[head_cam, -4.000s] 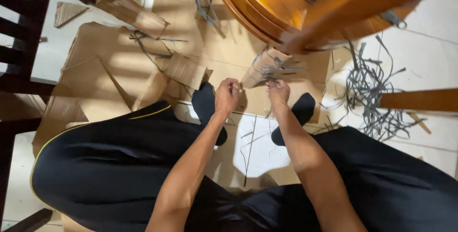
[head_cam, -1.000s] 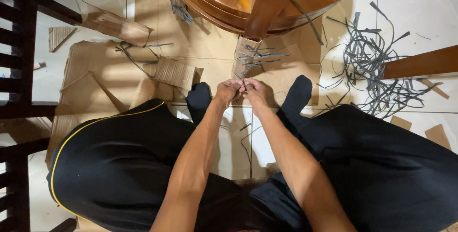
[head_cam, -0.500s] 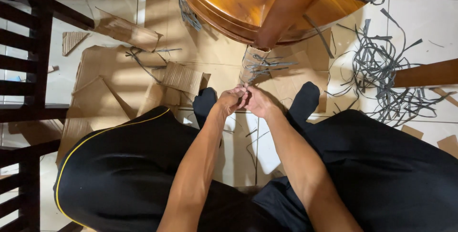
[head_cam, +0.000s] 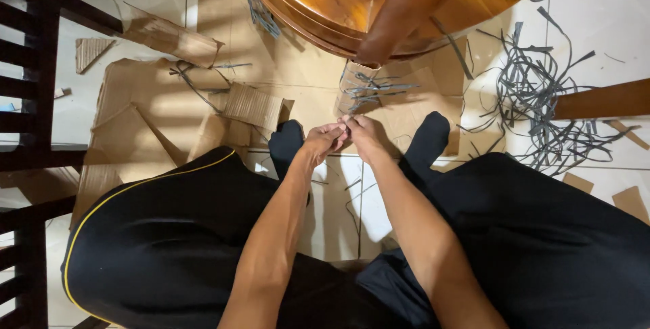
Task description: Wrapping a chair leg with cardboard and securing it with plastic ties for protection
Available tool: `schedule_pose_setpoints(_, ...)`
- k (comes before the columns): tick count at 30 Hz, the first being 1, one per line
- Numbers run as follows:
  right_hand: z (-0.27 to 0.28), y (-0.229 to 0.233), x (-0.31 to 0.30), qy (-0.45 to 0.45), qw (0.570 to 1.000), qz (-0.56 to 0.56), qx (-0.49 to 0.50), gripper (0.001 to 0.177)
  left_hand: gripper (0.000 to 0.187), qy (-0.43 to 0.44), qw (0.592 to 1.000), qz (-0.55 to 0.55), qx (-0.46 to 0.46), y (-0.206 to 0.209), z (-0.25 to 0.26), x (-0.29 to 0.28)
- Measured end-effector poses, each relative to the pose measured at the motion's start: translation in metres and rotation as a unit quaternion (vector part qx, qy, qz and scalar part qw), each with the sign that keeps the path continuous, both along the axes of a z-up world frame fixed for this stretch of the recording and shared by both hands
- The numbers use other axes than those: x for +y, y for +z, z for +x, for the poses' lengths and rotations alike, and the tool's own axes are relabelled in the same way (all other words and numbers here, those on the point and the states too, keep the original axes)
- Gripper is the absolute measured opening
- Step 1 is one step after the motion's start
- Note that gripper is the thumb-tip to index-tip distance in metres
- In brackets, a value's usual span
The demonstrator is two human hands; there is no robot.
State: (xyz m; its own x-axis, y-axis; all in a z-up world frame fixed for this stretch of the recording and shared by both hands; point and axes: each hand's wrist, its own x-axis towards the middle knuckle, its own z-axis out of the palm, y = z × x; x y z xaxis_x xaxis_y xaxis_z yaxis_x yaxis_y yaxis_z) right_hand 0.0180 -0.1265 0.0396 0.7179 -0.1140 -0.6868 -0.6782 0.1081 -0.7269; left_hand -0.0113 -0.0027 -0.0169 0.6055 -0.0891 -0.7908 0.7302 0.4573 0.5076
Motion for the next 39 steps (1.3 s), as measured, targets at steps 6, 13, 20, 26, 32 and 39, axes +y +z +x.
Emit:
schedule_pose_setpoints(6,-0.002,-0.041,-0.005,0.264,0.893,-0.356,-0.073,0.024,0.022,0.018,0.997,0.063,-0.034,-0.027,-0.001,-0.004)
schedule_pose_setpoints(13,-0.030,-0.002,-0.005,0.255,0.896,-0.322,-0.166,0.013,0.024,0.048,0.994,0.083,-0.052,-0.007,-0.004,-0.008)
schedule_pose_setpoints(20,-0.035,0.032,-0.012,0.268,0.869,-0.339,-0.241,0.011,0.013,0.045,0.991,0.110,-0.063,-0.032,0.003,-0.022)
schedule_pose_setpoints(26,-0.038,0.031,-0.019,0.248,0.857,-0.349,-0.285,0.008,0.011,0.034,0.991,0.117,-0.056,-0.004,0.007,-0.028)
schedule_pose_setpoints(32,-0.042,0.010,-0.018,0.260,0.870,-0.330,-0.258,0.011,0.019,0.071,0.994,0.075,-0.027,0.021,0.006,-0.025)
schedule_pose_setpoints(39,-0.038,0.028,-0.018,0.186,0.875,-0.344,-0.286,0.011,0.023,0.048,0.994,0.075,-0.070,0.021,0.006,-0.032)
